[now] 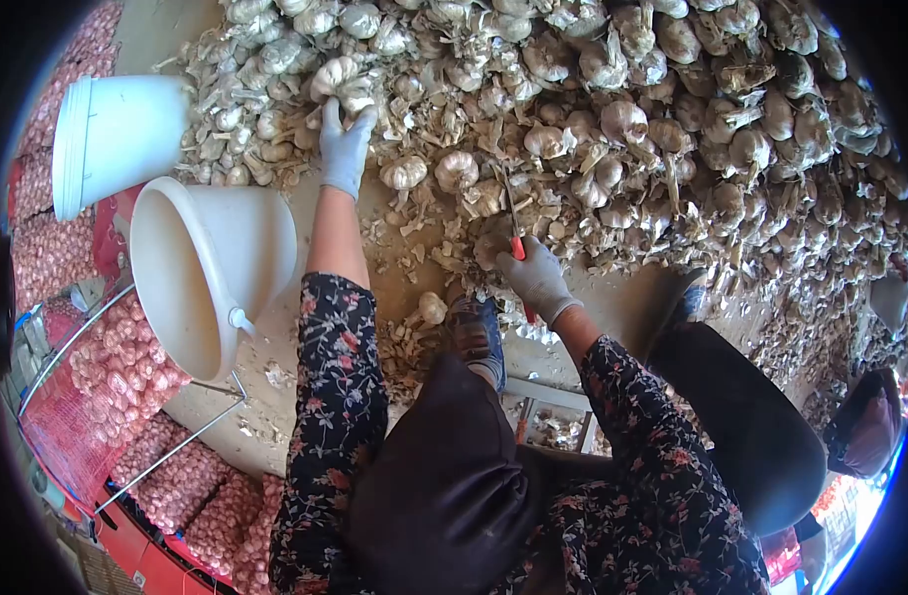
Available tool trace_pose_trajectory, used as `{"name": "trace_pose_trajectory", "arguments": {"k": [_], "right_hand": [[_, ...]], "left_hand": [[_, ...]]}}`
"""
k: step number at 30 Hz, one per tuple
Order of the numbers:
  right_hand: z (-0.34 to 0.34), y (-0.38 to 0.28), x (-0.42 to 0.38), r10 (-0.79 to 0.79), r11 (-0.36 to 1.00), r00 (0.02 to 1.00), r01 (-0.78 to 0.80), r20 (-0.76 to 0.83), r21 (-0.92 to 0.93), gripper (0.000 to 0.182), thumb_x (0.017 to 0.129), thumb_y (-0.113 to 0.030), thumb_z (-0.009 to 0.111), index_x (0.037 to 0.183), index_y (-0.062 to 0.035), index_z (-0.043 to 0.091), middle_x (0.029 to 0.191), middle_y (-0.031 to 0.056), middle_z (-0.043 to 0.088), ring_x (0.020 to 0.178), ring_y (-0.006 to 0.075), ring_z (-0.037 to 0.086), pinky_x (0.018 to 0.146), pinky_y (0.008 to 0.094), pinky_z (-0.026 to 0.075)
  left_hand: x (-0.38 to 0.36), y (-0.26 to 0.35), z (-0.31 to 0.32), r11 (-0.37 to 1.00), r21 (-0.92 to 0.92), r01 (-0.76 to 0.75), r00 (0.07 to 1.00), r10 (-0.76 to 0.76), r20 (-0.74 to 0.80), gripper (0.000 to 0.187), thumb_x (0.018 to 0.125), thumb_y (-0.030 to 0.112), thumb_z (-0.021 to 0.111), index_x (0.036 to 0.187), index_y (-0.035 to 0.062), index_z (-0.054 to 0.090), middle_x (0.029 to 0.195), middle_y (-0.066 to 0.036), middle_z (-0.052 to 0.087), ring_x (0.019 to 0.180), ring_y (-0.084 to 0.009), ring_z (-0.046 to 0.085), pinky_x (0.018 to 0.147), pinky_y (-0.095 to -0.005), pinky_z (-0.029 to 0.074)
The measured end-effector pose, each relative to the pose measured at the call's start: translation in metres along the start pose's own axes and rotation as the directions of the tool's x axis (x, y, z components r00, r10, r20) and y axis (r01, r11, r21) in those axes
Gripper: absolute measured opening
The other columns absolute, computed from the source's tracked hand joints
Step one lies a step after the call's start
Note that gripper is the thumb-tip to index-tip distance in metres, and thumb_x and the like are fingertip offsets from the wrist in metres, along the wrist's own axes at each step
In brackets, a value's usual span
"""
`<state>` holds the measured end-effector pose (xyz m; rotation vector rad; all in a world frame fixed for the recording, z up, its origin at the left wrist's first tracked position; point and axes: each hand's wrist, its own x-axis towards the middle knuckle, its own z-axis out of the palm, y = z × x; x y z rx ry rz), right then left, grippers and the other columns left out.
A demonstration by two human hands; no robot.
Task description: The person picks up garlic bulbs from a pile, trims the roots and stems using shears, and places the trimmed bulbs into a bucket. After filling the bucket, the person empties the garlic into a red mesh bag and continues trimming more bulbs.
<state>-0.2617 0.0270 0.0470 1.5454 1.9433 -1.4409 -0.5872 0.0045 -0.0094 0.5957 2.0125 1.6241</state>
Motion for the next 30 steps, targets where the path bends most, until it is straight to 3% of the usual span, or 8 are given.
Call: {"name": "trace_pose_trajectory", "arguments": {"k": [5, 9, 14, 18, 21, 23, 28, 30], "right_hand": [[-0.006, 0.010, -0.007, -0.040, 0.999, 0.999, 0.040, 0.018, -0.011, 0.038, 0.077, -0.034, 0.058, 0.092, 0.0010, 0.056, 0.089, 0.0277, 0.061, 0.090, 0.0446, 0.058, 0.080, 0.0478, 0.045], [-0.008, 0.015, -0.008, -0.034, 0.999, 0.999, 0.035, 0.036, -0.027, 0.037, 0.078, -0.034, 0.059, 0.091, 0.0002, 0.054, 0.088, 0.0272, 0.061, 0.090, 0.0452, 0.057, 0.080, 0.0481, 0.044], [0.002, 0.024, -0.003, -0.047, 0.999, 0.999, 0.047, 0.000, -0.016, 0.037, 0.078, -0.032, 0.059, 0.096, -0.0004, 0.054, 0.091, 0.0273, 0.061, 0.092, 0.0450, 0.057, 0.081, 0.0476, 0.044], [-0.004, 0.022, -0.007, -0.134, 0.987, 0.991, 0.132, 0.017, 0.094, 0.041, 0.079, -0.035, 0.061, 0.102, -0.0014, 0.056, 0.096, 0.0268, 0.061, 0.093, 0.0448, 0.057, 0.079, 0.0471, 0.045], [-0.010, 0.033, 0.000, -0.113, 0.993, 0.993, 0.113, 0.017, -0.018, 0.042, 0.079, -0.036, 0.062, 0.102, -0.0008, 0.056, 0.093, 0.0270, 0.062, 0.092, 0.0452, 0.058, 0.078, 0.0472, 0.045], [-0.014, 0.035, -0.002, -0.119, 0.989, 0.993, 0.117, -0.012, -0.087, 0.044, 0.078, -0.037, 0.063, 0.100, -0.0002, 0.056, 0.090, 0.0267, 0.062, 0.091, 0.0455, 0.058, 0.077, 0.0471, 0.046], [-0.025, 0.041, -0.009, -0.151, 0.986, 0.988, 0.150, -0.010, -0.069, 0.045, 0.079, -0.040, 0.062, 0.099, -0.0002, 0.059, 0.090, 0.0264, 0.063, 0.091, 0.0444, 0.059, 0.077, 0.0461, 0.046], [-0.020, 0.043, -0.002, -0.158, 0.985, 0.987, 0.156, -0.017, -0.067, 0.045, 0.079, -0.041, 0.062, 0.100, -0.0008, 0.059, 0.090, 0.0261, 0.063, 0.092, 0.0436, 0.059, 0.077, 0.0458, 0.047]], "left_hand": [[-0.009, 0.014, -0.015, 0.926, 0.363, 0.105, 0.964, -0.185, 0.192, 0.062, 0.070, 0.035, 0.075, 0.116, 0.0010, 0.053, 0.109, -0.018, 0.061, 0.098, -0.0271, 0.061, 0.085, -0.0364, 0.046], [0.022, 0.042, -0.027, 0.860, 0.486, 0.154, 0.984, -0.088, -0.155, 0.072, 0.070, 0.040, 0.076, 0.116, -0.0083, 0.049, 0.112, -0.023, 0.060, 0.103, -0.0334, 0.059, 0.089, -0.0401, 0.045], [0.047, 0.034, -0.007, 0.724, 0.627, 0.286, 0.950, -0.299, -0.088, 0.062, 0.066, 0.029, 0.075, 0.122, 0.0122, 0.053, 0.109, -0.016, 0.063, 0.102, -0.0331, 0.060, 0.087, -0.0417, 0.048], [-0.008, 0.055, -0.002, 0.639, 0.767, -0.060, 0.943, 0.289, -0.166, 0.063, 0.062, 0.021, 0.076, 0.120, 0.0090, 0.052, 0.112, -0.023, 0.056, 0.104, -0.0391, 0.056, 0.086, -0.0453, 0.046], [-0.033, 0.145, -0.050, 0.618, 0.602, -0.506, 0.726, 0.682, -0.089, 0.038, 0.069, 0.001, 0.067, 0.104, 0.0075, 0.055, 0.100, -0.012, 0.056, 0.090, -0.0251, 0.058, 0.083, -0.0352, 0.047], [-0.025, 0.221, -0.103, 0.435, 0.653, -0.620, 0.391, 0.893, -0.223, 0.022, 0.074, -0.001, 0.062, 0.092, 0.0039, 0.052, 0.086, -0.009, 0.056, 0.080, -0.0238, 0.057, 0.079, -0.0371, 0.047], [0.033, 0.340, -0.260, 0.576, 0.815, 0.062, 0.475, 0.701, -0.532, 0.068, 0.073, 0.027, 0.073, 0.124, 0.0020, 0.035, 0.118, -0.026, 0.042, 0.104, -0.0381, 0.051, 0.091, -0.0452, 0.043], [0.037, 0.333, -0.288, 0.636, 0.770, 0.043, 0.467, 0.669, -0.579, 0.073, 0.071, 0.030, 0.074, 0.126, 0.0030, 0.034, 0.123, -0.028, 0.037, 0.104, -0.0395, 0.051, 0.091, -0.0458, 0.043]]}}
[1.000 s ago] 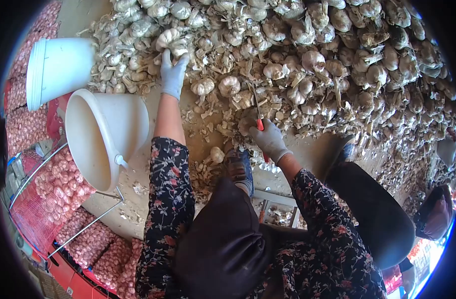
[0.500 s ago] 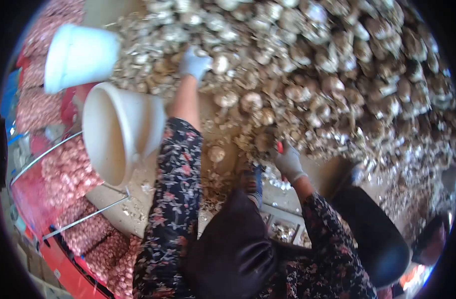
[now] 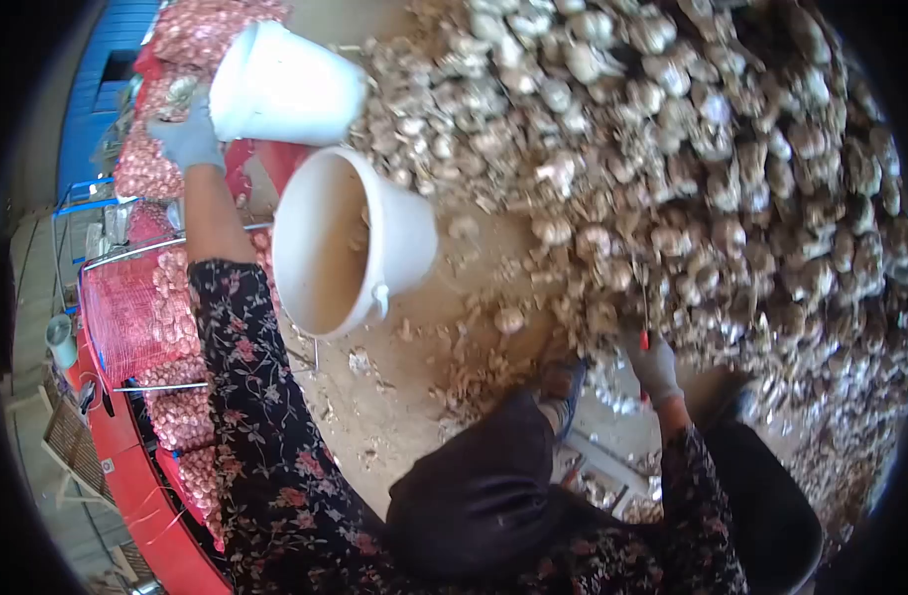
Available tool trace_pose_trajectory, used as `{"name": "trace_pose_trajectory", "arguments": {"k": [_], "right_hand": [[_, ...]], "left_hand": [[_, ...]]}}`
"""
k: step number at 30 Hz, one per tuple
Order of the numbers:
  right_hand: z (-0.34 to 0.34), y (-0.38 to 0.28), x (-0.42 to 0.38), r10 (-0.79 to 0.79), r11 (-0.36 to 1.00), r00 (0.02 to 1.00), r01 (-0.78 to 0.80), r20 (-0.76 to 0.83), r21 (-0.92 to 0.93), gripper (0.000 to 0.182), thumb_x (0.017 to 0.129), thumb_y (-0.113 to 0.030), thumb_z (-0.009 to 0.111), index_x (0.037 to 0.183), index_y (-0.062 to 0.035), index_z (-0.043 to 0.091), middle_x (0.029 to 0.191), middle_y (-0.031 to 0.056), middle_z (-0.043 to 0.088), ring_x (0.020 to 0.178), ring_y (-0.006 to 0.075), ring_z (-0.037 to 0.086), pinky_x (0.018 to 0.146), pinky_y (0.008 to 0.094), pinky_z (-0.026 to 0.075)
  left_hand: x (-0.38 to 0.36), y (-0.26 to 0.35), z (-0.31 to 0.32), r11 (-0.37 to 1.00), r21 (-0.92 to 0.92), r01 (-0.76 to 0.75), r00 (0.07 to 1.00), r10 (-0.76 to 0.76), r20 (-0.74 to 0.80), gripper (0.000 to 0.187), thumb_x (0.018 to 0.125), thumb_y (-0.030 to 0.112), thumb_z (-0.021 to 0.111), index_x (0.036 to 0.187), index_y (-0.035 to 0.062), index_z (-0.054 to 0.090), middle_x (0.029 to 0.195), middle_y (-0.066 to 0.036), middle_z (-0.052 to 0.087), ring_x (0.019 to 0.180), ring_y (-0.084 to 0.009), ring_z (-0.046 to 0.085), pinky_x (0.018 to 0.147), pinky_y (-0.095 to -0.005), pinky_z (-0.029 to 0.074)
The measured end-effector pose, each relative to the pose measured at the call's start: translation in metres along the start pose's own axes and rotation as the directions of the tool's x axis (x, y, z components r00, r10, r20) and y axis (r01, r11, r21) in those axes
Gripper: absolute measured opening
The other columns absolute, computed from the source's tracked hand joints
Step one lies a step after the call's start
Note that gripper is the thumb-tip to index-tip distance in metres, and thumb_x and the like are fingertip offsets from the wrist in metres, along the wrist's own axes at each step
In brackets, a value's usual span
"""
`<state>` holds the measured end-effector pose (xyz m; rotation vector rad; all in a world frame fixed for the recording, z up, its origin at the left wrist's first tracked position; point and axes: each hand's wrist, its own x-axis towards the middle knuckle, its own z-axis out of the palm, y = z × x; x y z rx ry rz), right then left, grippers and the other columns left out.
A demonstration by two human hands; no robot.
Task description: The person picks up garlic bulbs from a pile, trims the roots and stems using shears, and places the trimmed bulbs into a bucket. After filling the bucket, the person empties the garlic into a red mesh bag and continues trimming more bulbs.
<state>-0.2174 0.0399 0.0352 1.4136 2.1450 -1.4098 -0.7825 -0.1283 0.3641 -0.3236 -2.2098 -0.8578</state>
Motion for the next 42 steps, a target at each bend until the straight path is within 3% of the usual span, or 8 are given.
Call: {"name": "trace_pose_trajectory", "arguments": {"k": [8, 10, 13, 17, 21, 24, 40, 42], "right_hand": [[-0.010, -0.009, -0.016, -0.016, 0.995, 0.980, -0.004, -0.196, -0.100, 0.028, 0.082, -0.027, 0.056, 0.092, -0.0011, 0.056, 0.082, 0.0255, 0.061, 0.084, 0.0451, 0.058, 0.072, 0.0484, 0.045], [-0.015, -0.012, -0.017, -0.020, 0.996, 0.981, 0.003, -0.195, -0.088, 0.027, 0.083, -0.026, 0.056, 0.090, -0.0008, 0.054, 0.080, 0.0257, 0.060, 0.082, 0.0453, 0.058, 0.071, 0.0490, 0.045], [-0.015, -0.019, -0.017, -0.071, 0.996, 0.970, 0.057, -0.233, -0.068, 0.025, 0.083, -0.024, 0.057, 0.088, -0.0007, 0.050, 0.075, 0.0261, 0.058, 0.078, 0.0462, 0.058, 0.067, 0.0497, 0.044], [-0.012, -0.035, -0.021, -0.155, 0.985, 0.973, 0.140, -0.169, -0.098, 0.024, 0.083, -0.022, 0.057, 0.089, -0.0009, 0.046, 0.073, 0.0258, 0.058, 0.073, 0.0464, 0.058, 0.064, 0.0505, 0.045], [0.005, -0.050, -0.025, -0.218, 0.973, 0.975, 0.221, 0.044, -0.069, 0.025, 0.085, -0.022, 0.053, 0.095, -0.0002, 0.045, 0.073, 0.0254, 0.060, 0.073, 0.0451, 0.060, 0.065, 0.0505, 0.046], [0.018, -0.064, -0.028, -0.192, 0.959, 0.970, 0.217, 0.146, -0.181, 0.030, 0.085, -0.025, 0.054, 0.099, 0.0003, 0.045, 0.080, 0.0257, 0.061, 0.080, 0.0442, 0.060, 0.072, 0.0501, 0.047], [0.039, -0.114, -0.011, -0.284, 0.958, 0.941, 0.284, 0.186, 0.027, 0.034, 0.084, -0.029, 0.056, 0.097, 0.0017, 0.048, 0.081, 0.0268, 0.061, 0.081, 0.0441, 0.059, 0.074, 0.0489, 0.046], [0.030, -0.107, -0.018, -0.214, 0.972, 0.972, 0.202, 0.098, 0.122, 0.032, 0.084, -0.028, 0.057, 0.090, 0.0018, 0.050, 0.078, 0.0268, 0.061, 0.081, 0.0445, 0.059, 0.072, 0.0489, 0.046]], "left_hand": [[-0.326, 0.004, -0.024, 0.961, -0.276, -0.021, 0.826, 0.172, 0.536, 0.023, 0.085, 0.011, 0.058, 0.105, 0.0018, 0.063, 0.090, -0.013, 0.067, 0.081, -0.0235, 0.066, 0.073, -0.0318, 0.052], [-0.362, -0.026, -0.007, 0.811, 0.280, 0.514, 0.211, -0.436, 0.875, 0.033, 0.080, 0.004, 0.058, 0.112, 0.0019, 0.057, 0.103, -0.019, 0.063, 0.101, -0.0276, 0.060, 0.086, -0.0344, 0.047], [-0.414, -0.088, 0.020, 0.959, 0.264, -0.100, 0.565, -0.164, 0.809, 0.054, 0.074, 0.001, 0.059, 0.126, 0.0083, 0.045, 0.109, -0.019, 0.057, 0.101, -0.0318, 0.058, 0.082, -0.0399, 0.048], [-0.384, -0.079, 0.048, 0.910, 0.105, -0.401, 0.386, 0.064, 0.920, 0.067, 0.068, 0.003, 0.066, 0.129, 0.0080, 0.040, 0.129, -0.022, 0.042, 0.110, -0.0357, 0.053, 0.089, -0.0423, 0.045], [-0.388, -0.091, 0.069, 0.967, -0.015, -0.253, 0.217, 0.072, 0.973, 0.054, 0.066, 0.008, 0.072, 0.116, 0.0052, 0.053, 0.116, -0.020, 0.054, 0.098, -0.0319, 0.059, 0.083, -0.0384, 0.047], [-0.397, -0.053, 0.047, 0.814, -0.036, 0.580, 0.201, -0.099, 0.975, 0.038, 0.065, 0.022, 0.079, 0.091, 0.0015, 0.060, 0.079, -0.013, 0.065, 0.068, -0.0223, 0.061, 0.068, -0.0336, 0.048], [-0.373, 0.035, -0.005, 0.961, 0.032, -0.274, 0.132, 0.004, 0.991, 0.064, 0.067, 0.032, 0.076, 0.119, 0.0020, 0.052, 0.114, -0.021, 0.059, 0.102, -0.0347, 0.060, 0.084, -0.0415, 0.048], [-0.390, 0.006, -0.006, 0.938, -0.053, 0.344, 0.067, 0.032, 0.997, 0.061, 0.072, 0.028, 0.073, 0.123, 0.0033, 0.050, 0.117, -0.018, 0.058, 0.104, -0.0322, 0.059, 0.085, -0.0416, 0.048]]}}
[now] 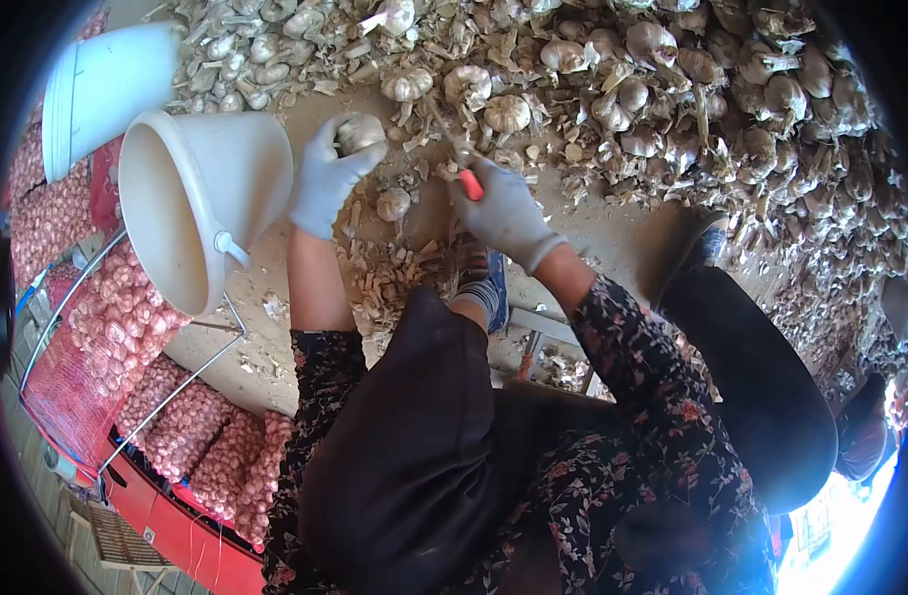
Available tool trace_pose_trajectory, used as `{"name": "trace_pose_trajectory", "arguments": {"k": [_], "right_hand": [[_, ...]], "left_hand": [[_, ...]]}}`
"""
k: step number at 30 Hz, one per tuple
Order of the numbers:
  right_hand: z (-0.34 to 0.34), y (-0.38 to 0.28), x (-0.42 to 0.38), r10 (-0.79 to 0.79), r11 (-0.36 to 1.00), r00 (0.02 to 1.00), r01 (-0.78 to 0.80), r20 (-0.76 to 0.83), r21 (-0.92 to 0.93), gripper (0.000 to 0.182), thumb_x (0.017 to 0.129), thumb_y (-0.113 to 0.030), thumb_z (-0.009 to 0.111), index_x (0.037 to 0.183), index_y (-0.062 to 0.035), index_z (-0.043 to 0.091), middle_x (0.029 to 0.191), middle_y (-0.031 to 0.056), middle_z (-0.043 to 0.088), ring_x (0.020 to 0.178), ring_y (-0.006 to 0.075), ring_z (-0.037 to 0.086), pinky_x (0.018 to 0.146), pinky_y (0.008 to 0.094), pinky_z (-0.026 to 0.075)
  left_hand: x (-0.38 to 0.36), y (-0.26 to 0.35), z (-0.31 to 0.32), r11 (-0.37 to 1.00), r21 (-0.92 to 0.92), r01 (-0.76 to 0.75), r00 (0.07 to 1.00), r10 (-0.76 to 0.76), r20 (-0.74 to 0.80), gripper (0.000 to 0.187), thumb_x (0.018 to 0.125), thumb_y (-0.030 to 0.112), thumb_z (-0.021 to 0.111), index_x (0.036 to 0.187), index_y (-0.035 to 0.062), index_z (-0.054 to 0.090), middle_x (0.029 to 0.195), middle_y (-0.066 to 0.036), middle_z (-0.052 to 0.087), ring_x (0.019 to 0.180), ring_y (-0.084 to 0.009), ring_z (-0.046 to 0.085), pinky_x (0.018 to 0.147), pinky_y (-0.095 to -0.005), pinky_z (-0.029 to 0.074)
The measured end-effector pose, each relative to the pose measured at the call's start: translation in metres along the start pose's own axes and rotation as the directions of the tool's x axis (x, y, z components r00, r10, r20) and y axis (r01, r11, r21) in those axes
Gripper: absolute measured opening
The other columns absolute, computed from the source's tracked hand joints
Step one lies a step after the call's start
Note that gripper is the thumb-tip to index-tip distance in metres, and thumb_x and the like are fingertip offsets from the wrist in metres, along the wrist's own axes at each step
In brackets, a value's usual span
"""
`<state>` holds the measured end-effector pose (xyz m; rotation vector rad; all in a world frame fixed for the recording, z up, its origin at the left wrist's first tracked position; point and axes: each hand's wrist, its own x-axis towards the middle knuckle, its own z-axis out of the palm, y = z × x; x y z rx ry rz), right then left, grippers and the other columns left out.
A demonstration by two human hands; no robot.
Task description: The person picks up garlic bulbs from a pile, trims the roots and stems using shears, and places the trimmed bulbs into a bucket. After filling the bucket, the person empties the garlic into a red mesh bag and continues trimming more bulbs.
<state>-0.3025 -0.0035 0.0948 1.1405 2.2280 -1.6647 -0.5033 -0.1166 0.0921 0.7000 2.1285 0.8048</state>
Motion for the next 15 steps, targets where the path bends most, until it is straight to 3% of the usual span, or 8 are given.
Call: {"name": "trace_pose_trajectory", "arguments": {"k": [1, 2, 4, 7, 11, 13, 14, 15], "right_hand": [[-0.003, 0.003, -0.007, 0.003, 1.000, 1.000, -0.003, -0.002, 0.005, 0.032, 0.084, -0.028, 0.057, 0.090, 0.0018, 0.050, 0.078, 0.0268, 0.061, 0.081, 0.0445, 0.059, 0.072, 0.0489, 0.046], [-0.006, 0.007, -0.013, 0.002, 0.998, 1.000, -0.002, 0.006, -0.069, 0.033, 0.083, -0.029, 0.057, 0.093, 0.0015, 0.050, 0.077, 0.0261, 0.061, 0.080, 0.0445, 0.059, 0.072, 0.0485, 0.046], [-0.009, 0.007, -0.027, 0.042, 0.985, 0.998, -0.032, 0.053, -0.168, 0.037, 0.084, -0.031, 0.057, 0.100, 0.0004, 0.048, 0.079, 0.0249, 0.060, 0.082, 0.0427, 0.059, 0.074, 0.0479, 0.046], [-0.009, 0.007, -0.035, -0.108, 0.962, 0.994, 0.109, 0.020, -0.251, 0.039, 0.083, -0.033, 0.057, 0.103, -0.0007, 0.047, 0.087, 0.0237, 0.059, 0.084, 0.0417, 0.059, 0.075, 0.0480, 0.046], [-0.016, -0.010, -0.034, -0.158, 0.915, 0.987, 0.147, 0.002, -0.376, 0.040, 0.083, -0.035, 0.058, 0.104, -0.0022, 0.048, 0.094, 0.0218, 0.057, 0.087, 0.0398, 0.059, 0.076, 0.0473, 0.046], [-0.018, -0.015, -0.028, -0.298, 0.817, 0.955, 0.247, -0.014, -0.521, 0.042, 0.082, -0.037, 0.058, 0.106, -0.0031, 0.048, 0.093, 0.0199, 0.057, 0.089, 0.0376, 0.059, 0.077, 0.0456, 0.046], [-0.021, -0.021, -0.027, -0.230, 0.803, 0.973, 0.204, 0.026, -0.560, 0.044, 0.082, -0.039, 0.058, 0.108, -0.0038, 0.048, 0.094, 0.0188, 0.057, 0.092, 0.0347, 0.059, 0.080, 0.0461, 0.045], [-0.022, -0.023, -0.025, -0.223, 0.806, 0.975, 0.198, 0.024, -0.558, 0.044, 0.082, -0.039, 0.058, 0.108, -0.0038, 0.048, 0.094, 0.0188, 0.057, 0.092, 0.0347, 0.059, 0.080, 0.0461, 0.045]], "left_hand": [[-0.002, 0.002, 0.000, 0.804, -0.594, 0.000, 0.997, 0.050, 0.067, 0.058, 0.077, 0.024, 0.070, 0.128, 0.0046, 0.047, 0.120, -0.016, 0.057, 0.106, -0.0296, 0.059, 0.085, -0.0417, 0.048], [-0.006, 0.003, 0.002, 0.806, -0.592, 0.002, 0.996, 0.050, 0.071, 0.058, 0.077, 0.024, 0.070, 0.128, 0.0046, 0.047, 0.120, -0.016, 0.057, 0.106, -0.0296, 0.059, 0.085, -0.0417, 0.048], [-0.020, 0.010, 0.010, 0.267, -0.960, 0.081, 0.994, 0.044, 0.096, 0.055, 0.074, 0.001, 0.069, 0.125, 0.0054, 0.048, 0.119, -0.012, 0.055, 0.107, -0.0228, 0.057, 0.085, -0.0342, 0.050], [-0.025, 0.001, 0.023, 0.090, -0.995, 0.041, 0.993, 0.110, 0.051, 0.055, 0.076, 0.001, 0.067, 0.126, 0.0038, 0.046, 0.116, -0.010, 0.056, 0.104, -0.0211, 0.058, 0.087, -0.0343, 0.050], [-0.029, 0.005, 0.026, 0.215, -0.977, 0.009, 0.998, 0.065, 0.023, 0.056, 0.075, 0.001, 0.066, 0.126, 0.0025, 0.045, 0.114, -0.008, 0.056, 0.103, -0.0182, 0.057, 0.087, -0.0325, 0.049], [-0.030, 0.018, 0.020, 0.442, -0.896, -0.028, 0.991, 0.127, 0.032, 0.057, 0.072, 0.001, 0.067, 0.125, 0.0011, 0.045, 0.111, -0.009, 0.056, 0.097, -0.0149, 0.057, 0.082, -0.0284, 0.050], [-0.031, 0.022, 0.017, 0.444, -0.896, -0.018, 0.991, 0.124, 0.042, 0.057, 0.072, 0.001, 0.067, 0.125, 0.0011, 0.045, 0.111, -0.009, 0.056, 0.097, -0.0149, 0.057, 0.082, -0.0284, 0.050], [-0.031, 0.024, 0.013, 0.595, -0.803, -0.036, 0.994, 0.102, 0.031, 0.058, 0.070, 0.001, 0.068, 0.123, 0.0004, 0.045, 0.108, -0.009, 0.056, 0.094, -0.0134, 0.057, 0.077, -0.0265, 0.051]]}}
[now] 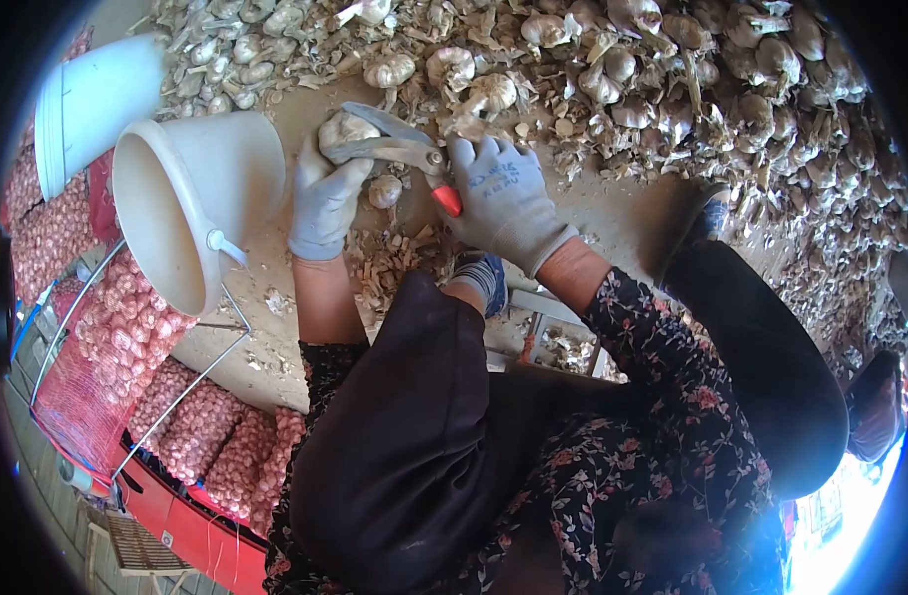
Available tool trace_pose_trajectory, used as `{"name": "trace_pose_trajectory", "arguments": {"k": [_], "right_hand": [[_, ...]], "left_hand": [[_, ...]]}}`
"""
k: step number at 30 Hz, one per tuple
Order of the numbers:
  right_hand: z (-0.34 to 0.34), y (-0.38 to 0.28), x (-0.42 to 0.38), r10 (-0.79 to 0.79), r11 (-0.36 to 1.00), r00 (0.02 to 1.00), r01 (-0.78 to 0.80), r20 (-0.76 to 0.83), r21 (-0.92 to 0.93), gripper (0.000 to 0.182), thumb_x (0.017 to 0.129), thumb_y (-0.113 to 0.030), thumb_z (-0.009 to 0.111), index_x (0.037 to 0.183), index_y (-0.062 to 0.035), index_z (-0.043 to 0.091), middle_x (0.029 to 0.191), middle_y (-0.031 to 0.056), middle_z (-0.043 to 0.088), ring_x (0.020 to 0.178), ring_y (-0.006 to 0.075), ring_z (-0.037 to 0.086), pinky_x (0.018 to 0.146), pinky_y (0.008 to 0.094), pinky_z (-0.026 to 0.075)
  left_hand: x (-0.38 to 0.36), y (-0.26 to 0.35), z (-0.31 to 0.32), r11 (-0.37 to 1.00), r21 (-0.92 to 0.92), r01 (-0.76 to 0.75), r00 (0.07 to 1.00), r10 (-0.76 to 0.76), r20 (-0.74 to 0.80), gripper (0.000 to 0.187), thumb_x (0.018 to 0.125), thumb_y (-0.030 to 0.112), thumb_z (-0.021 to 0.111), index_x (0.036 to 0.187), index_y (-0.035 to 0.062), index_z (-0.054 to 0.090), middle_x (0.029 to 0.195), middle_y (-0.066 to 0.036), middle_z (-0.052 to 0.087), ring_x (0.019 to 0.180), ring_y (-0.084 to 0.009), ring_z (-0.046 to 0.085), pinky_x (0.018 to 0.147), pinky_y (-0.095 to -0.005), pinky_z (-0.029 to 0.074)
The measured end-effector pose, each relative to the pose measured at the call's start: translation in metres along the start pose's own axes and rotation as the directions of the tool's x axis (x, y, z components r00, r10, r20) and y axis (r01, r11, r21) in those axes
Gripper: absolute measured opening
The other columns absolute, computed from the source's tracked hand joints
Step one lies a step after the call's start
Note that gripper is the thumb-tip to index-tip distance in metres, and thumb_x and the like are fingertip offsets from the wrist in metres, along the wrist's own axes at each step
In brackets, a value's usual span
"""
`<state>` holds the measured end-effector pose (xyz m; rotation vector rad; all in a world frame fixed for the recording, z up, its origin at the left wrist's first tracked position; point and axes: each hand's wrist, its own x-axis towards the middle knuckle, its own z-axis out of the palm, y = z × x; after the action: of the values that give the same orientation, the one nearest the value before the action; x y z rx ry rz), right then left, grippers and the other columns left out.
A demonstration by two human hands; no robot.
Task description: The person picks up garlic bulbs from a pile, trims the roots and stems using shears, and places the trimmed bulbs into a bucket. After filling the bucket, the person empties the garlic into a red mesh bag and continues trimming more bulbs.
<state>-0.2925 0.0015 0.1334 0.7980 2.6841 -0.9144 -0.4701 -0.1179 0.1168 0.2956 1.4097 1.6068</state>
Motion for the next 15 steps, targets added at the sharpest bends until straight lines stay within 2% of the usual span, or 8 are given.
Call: {"name": "trace_pose_trajectory", "arguments": {"k": [1, 2, 4, 10, 12, 15], "right_hand": [[-0.001, 0.001, 0.002, -0.003, 0.999, 0.999, 0.005, 0.040, -0.045, 0.045, 0.082, -0.040, 0.058, 0.108, -0.0039, 0.048, 0.094, 0.0184, 0.057, 0.093, 0.0341, 0.059, 0.081, 0.0467, 0.044], [-0.001, 0.001, 0.003, -0.005, 0.996, 0.997, 0.012, 0.081, -0.089, 0.047, 0.081, -0.041, 0.059, 0.108, -0.0039, 0.048, 0.095, 0.0179, 0.057, 0.094, 0.0336, 0.058, 0.083, 0.0474, 0.044], [-0.001, 0.000, 0.002, 0.000, 0.993, 0.998, 0.006, 0.055, -0.117, 0.049, 0.080, -0.042, 0.059, 0.109, -0.0042, 0.047, 0.096, 0.0171, 0.057, 0.096, 0.0330, 0.058, 0.085, 0.0479, 0.043], [-0.001, 0.003, 0.002, 0.014, 0.990, 0.986, 0.009, 0.164, -0.138, 0.050, 0.080, -0.043, 0.059, 0.108, -0.0029, 0.047, 0.097, 0.0178, 0.057, 0.097, 0.0327, 0.058, 0.082, 0.0473, 0.045], [-0.006, 0.000, 0.004, 0.037, 0.991, 0.953, 0.004, 0.301, -0.134, 0.049, 0.081, -0.041, 0.058, 0.107, -0.0023, 0.047, 0.096, 0.0180, 0.058, 0.092, 0.0327, 0.060, 0.078, 0.0463, 0.047], [-0.004, 0.003, 0.004, -0.008, 0.993, 0.966, 0.038, 0.260, -0.113, 0.051, 0.077, -0.036, 0.063, 0.108, -0.0007, 0.043, 0.091, 0.0201, 0.057, 0.083, 0.0356, 0.061, 0.074, 0.0453, 0.047]], "left_hand": [[0.000, 0.002, 0.000, 0.984, 0.178, 0.002, 1.000, 0.002, -0.023, 0.058, 0.069, 0.002, 0.068, 0.122, -0.0003, 0.045, 0.105, -0.009, 0.056, 0.090, -0.0119, 0.057, 0.073, -0.0246, 0.051], [0.001, 0.000, 0.000, 0.984, 0.178, 0.006, 1.000, -0.002, -0.022, 0.058, 0.069, 0.002, 0.068, 0.122, -0.0003, 0.045, 0.105, -0.009, 0.056, 0.090, -0.0119, 0.057, 0.073, -0.0246, 0.051], [0.003, -0.002, 0.003, 0.949, 0.311, -0.043, 0.994, 0.073, -0.086, 0.058, 0.068, 0.003, 0.069, 0.120, 0.0003, 0.044, 0.099, -0.008, 0.057, 0.079, -0.0103, 0.058, 0.063, -0.0236, 0.051], [-0.001, -0.002, 0.010, 0.967, 0.245, 0.069, 0.998, -0.067, -0.019, 0.057, 0.069, 0.002, 0.069, 0.118, 0.0018, 0.041, 0.091, -0.005, 0.056, 0.065, -0.0073, 0.055, 0.054, -0.0218, 0.049], [-0.003, 0.000, 0.010, 0.971, 0.228, 0.075, 0.997, -0.073, -0.017, 0.057, 0.068, 0.002, 0.069, 0.118, 0.0021, 0.041, 0.090, -0.005, 0.056, 0.065, -0.0070, 0.055, 0.054, -0.0211, 0.048], [-0.004, -0.005, 0.007, 0.980, 0.187, 0.061, 0.998, -0.062, -0.005, 0.058, 0.068, 0.002, 0.069, 0.118, 0.0023, 0.040, 0.090, -0.005, 0.056, 0.067, -0.0070, 0.055, 0.055, -0.0206, 0.048]]}}
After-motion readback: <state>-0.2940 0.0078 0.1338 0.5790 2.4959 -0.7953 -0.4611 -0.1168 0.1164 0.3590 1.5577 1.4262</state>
